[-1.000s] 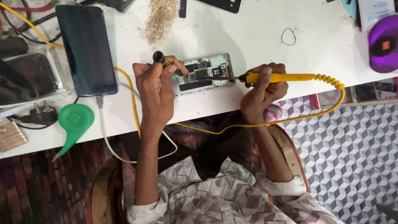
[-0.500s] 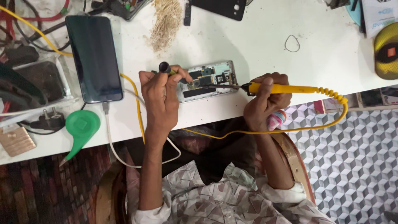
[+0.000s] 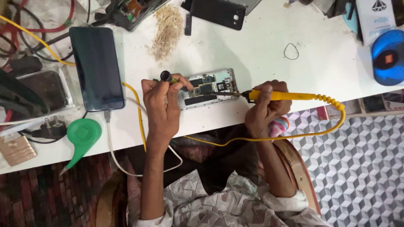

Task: The person uses a soldering iron and a small tool to work on the internal circuit board of a disassembled mobile phone. They repeatedly apply heat to specific points on the board while holding the device steady.

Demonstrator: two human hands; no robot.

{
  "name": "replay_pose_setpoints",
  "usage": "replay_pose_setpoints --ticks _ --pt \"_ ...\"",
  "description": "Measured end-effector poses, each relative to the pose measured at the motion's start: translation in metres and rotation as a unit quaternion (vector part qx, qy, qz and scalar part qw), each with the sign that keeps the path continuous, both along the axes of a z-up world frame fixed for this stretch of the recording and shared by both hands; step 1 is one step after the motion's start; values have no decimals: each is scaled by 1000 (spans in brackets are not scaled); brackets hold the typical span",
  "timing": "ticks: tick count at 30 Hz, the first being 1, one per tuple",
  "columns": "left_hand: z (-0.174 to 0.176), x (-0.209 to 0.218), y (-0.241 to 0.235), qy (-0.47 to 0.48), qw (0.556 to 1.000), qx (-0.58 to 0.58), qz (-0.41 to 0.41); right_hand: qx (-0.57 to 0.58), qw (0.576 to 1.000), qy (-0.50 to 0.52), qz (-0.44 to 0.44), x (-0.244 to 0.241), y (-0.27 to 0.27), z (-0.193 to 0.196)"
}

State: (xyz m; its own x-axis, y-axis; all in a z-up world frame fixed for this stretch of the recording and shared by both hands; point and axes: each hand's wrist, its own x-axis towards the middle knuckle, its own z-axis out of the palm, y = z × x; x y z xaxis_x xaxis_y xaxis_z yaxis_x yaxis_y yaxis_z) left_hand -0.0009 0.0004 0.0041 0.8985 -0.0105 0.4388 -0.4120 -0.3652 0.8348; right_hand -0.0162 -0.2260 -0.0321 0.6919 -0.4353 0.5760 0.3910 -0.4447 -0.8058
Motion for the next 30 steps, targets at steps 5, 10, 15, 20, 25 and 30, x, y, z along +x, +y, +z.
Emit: replay_pose_setpoints --ticks 5,10,15,20,25,30 --pt "0 1 0 15 1000 9 1 1 1000 -9 4 0 2 2" --pt "-4 -2 -1 11 1000 3 -9 50 999 -7 3 -3 3 4" --pt "-5 -2 0 0 1000 6 -7 89 995 -6 -44 0 1 7" --pt "-6 0 0 3 1000 21 0 68 995 -6 -72 2 0 5" --pt "-6 0 0 5 1000 16 0 91 990 -7 -104 7 -2 3" --pt "-6 1 2 10 1000 8 -1 70 991 -14 -114 6 -2 1"
